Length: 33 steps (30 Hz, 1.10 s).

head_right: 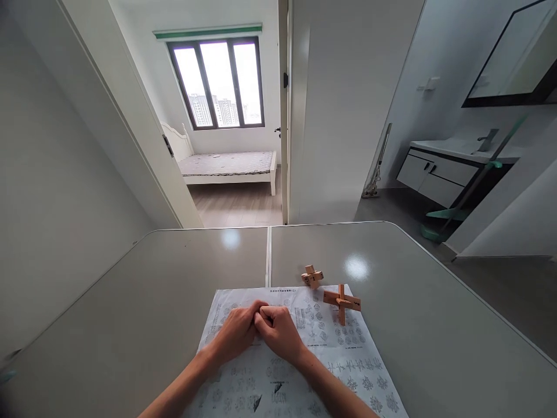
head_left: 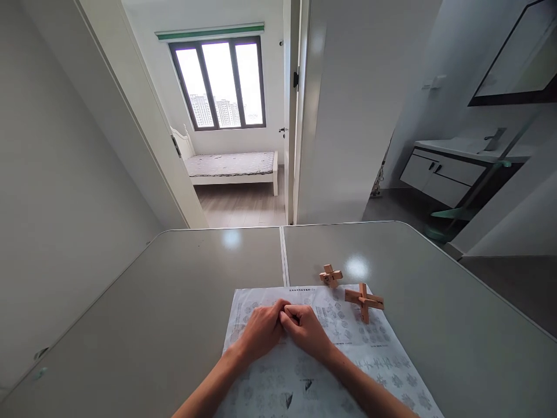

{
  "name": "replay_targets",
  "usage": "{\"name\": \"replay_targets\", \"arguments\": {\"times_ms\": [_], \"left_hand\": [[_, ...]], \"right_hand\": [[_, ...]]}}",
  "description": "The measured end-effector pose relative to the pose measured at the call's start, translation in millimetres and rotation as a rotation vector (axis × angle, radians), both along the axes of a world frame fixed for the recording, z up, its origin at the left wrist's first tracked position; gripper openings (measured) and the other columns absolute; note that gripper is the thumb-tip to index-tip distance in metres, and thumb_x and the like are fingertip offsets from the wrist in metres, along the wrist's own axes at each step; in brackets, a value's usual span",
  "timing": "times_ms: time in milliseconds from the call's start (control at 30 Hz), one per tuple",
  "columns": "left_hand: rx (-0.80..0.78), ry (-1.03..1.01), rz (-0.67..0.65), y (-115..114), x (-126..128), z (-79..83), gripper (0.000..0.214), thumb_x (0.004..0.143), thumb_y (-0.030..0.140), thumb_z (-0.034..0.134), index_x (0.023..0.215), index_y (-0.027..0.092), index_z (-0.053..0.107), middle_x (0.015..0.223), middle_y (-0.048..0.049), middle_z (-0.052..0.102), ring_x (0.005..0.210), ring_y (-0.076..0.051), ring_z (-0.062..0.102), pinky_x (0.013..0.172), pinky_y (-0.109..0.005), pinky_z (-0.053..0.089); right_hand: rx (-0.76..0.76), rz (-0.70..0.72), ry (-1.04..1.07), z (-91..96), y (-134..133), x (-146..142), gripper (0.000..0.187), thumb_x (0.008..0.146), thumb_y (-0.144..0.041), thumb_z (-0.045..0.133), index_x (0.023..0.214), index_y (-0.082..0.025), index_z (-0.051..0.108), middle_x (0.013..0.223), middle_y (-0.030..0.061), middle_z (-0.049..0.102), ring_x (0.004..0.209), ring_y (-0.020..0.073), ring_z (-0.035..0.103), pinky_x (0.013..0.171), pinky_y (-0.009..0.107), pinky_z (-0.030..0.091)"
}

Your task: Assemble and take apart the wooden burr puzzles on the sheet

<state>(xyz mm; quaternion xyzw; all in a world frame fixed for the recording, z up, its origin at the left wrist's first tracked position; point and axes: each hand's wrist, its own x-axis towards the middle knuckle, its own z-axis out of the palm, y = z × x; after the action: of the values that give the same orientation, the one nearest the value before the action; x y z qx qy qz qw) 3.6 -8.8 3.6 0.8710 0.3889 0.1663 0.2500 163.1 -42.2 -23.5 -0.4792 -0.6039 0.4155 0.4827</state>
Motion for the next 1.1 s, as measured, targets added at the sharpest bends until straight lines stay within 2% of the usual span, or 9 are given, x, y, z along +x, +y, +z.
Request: {"name": "replay_targets", "arguments": {"times_ms": [167, 467, 833, 1000, 1100], "left_hand": [[0.018, 0.042, -0.022, -0.1, -1.3, -2.4, 0.036, 0.088, 0.005, 0.045, 0.115, 0.025, 0.06, 0.09, -0.0013, 0.08, 0.079, -0.023, 0.076, 0.067, -0.03, 0.042], [0.028, 0.05, -0.012, -0.1, -0.3, -1.2, 0.044, 0.081, 0.002, 0.046, 0.115, 0.025, 0.062, 0.085, -0.0016, 0.079, 0.076, -0.023, 0.075, 0.065, -0.03, 0.041], [0.006, 0.037, -0.016, -1.5, 0.9, 4.6, 0.042, 0.08, 0.002, 0.045, 0.111, 0.026, 0.063, 0.081, -0.0006, 0.078, 0.072, -0.022, 0.072, 0.063, -0.029, 0.041], [0.011, 0.04, 0.001, -3.2, 2.1, 6.8, 0.037, 0.084, 0.005, 0.044, 0.11, 0.026, 0.062, 0.086, -0.0024, 0.079, 0.076, -0.023, 0.074, 0.064, -0.03, 0.042], [0.044, 0.054, 0.012, -3.4, 2.9, 3.9, 0.026, 0.095, 0.012, 0.041, 0.105, 0.024, 0.061, 0.083, -0.0033, 0.078, 0.072, -0.023, 0.073, 0.062, -0.031, 0.042]], "right_hand": [[-0.002, -0.003, 0.003, -1.3, 0.9, -0.3, 0.042, 0.089, -0.032, 0.053, 0.06, -0.025, 0.025, 0.056, -0.0071, 0.027, 0.056, 0.0118, 0.027, 0.054, 0.028, 0.023], [-0.006, 0.001, 0.014, -2.4, 1.4, -0.2, 0.038, 0.084, -0.026, 0.053, 0.059, -0.025, 0.025, 0.056, -0.0072, 0.027, 0.057, 0.0115, 0.026, 0.054, 0.028, 0.023], [-0.014, 0.014, 0.055, 0.2, 0.1, 0.5, 0.039, 0.083, -0.024, 0.055, 0.058, -0.025, 0.024, 0.055, -0.0075, 0.026, 0.056, 0.0117, 0.025, 0.054, 0.029, 0.02], [-0.036, 0.015, 0.113, -0.3, 2.0, 0.2, 0.04, 0.081, -0.024, 0.058, 0.057, -0.025, 0.026, 0.056, -0.0078, 0.026, 0.057, 0.0116, 0.024, 0.054, 0.028, 0.02], [-0.063, 0.021, 0.187, 0.0, 4.0, 2.2, 0.041, 0.084, -0.029, 0.06, 0.057, -0.025, 0.029, 0.056, -0.0076, 0.029, 0.057, 0.0115, 0.026, 0.055, 0.028, 0.022]]}}
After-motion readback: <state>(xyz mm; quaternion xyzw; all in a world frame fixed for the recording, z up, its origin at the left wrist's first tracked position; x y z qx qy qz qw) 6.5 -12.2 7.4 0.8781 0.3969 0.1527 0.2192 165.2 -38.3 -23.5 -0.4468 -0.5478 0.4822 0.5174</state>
